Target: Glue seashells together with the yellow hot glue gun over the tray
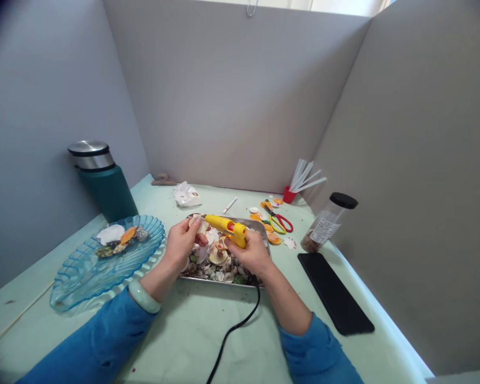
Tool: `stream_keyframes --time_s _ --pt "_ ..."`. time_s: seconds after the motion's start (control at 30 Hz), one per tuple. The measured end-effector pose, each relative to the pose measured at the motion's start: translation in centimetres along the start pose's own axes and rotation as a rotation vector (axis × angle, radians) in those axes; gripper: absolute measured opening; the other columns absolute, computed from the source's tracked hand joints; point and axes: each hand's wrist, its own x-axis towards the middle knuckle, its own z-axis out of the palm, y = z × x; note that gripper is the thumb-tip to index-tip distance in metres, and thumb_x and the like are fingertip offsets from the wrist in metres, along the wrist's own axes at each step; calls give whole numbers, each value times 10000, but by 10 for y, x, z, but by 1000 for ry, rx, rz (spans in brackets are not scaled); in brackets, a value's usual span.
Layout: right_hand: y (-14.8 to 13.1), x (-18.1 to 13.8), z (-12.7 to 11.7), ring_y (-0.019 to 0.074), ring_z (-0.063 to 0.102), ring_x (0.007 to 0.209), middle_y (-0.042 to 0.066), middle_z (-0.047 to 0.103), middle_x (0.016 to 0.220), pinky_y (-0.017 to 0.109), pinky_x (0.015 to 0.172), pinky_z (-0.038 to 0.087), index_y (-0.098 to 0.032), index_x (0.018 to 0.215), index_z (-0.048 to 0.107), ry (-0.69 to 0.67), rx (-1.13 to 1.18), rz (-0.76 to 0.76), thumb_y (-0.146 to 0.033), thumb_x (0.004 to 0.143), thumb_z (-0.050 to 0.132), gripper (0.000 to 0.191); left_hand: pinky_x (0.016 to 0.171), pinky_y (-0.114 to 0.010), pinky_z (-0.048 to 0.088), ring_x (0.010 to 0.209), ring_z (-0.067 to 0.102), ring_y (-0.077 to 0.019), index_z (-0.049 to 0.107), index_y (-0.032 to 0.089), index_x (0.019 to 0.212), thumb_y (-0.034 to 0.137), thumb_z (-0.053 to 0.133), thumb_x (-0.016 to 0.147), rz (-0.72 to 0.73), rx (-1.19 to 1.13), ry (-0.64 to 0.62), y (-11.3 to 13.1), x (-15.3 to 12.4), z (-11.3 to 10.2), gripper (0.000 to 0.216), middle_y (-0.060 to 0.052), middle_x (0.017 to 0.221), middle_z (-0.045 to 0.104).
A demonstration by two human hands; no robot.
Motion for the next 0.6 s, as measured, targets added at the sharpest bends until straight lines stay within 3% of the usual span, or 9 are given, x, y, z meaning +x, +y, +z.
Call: stream_keyframes --time_s 0.6 --pt "1 1 -1 147 532 588 21 590 665 236 544 445 -147 798 642 9 -48 -25 -399 786 561 264 433 -213 386 405 535 -129 531 174 700 482 481 786 8 34 8 0 0 0 324 7 462 585"
